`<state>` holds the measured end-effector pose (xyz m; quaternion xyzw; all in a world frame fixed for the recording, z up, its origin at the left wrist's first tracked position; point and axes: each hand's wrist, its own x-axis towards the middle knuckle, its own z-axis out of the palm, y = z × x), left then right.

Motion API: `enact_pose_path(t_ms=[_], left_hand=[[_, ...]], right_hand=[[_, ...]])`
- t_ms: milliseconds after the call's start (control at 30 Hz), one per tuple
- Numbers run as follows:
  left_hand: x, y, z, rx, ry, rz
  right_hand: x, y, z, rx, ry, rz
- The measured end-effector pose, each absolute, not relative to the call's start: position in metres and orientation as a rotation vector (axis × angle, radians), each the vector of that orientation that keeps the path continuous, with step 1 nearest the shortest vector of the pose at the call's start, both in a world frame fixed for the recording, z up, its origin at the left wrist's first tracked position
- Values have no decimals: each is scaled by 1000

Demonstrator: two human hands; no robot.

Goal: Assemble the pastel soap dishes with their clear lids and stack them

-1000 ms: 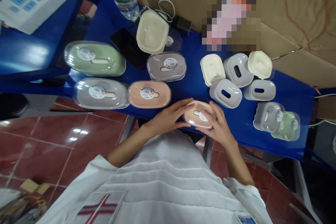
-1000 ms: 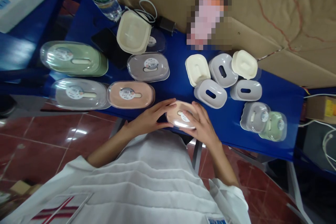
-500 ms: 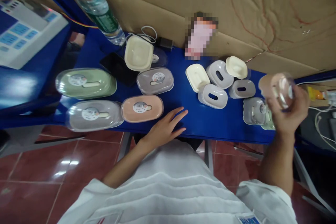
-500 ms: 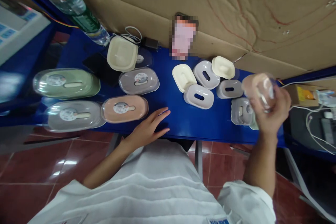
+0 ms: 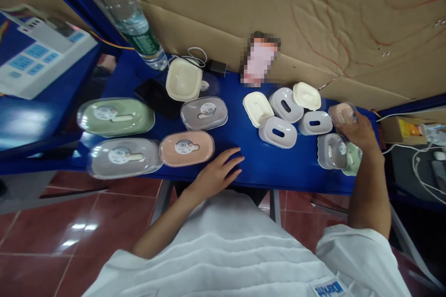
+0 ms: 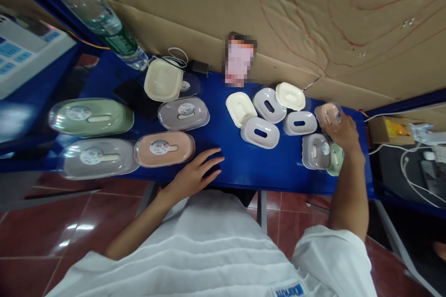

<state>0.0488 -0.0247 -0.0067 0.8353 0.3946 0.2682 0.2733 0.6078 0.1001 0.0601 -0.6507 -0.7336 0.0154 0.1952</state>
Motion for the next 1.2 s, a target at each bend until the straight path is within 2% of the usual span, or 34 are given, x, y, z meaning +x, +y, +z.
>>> enact_pose_path(t_ms=[100, 267, 500, 733, 900, 1200], left_hand=[[49, -24, -6, 2248, 1060, 728], [51, -22, -4, 2235, 1054, 742], [50, -24, -2, 2207, 1061, 724], [49, -25, 1, 2413, 1033, 712], [53, -23, 4, 2548, 1041, 683], [46, -35, 2, 2560, 1038, 901]], right_hand=[[574, 93, 69, -1935, -1947, -185], [472, 81, 70, -1665, -2362, 47], [381, 61, 62, -1518, -2490, 33], [352, 31, 62, -1334, -2503, 318], [351, 48, 65, -1439, -2333, 130], [331, 56, 40, -1408, -2535, 329]])
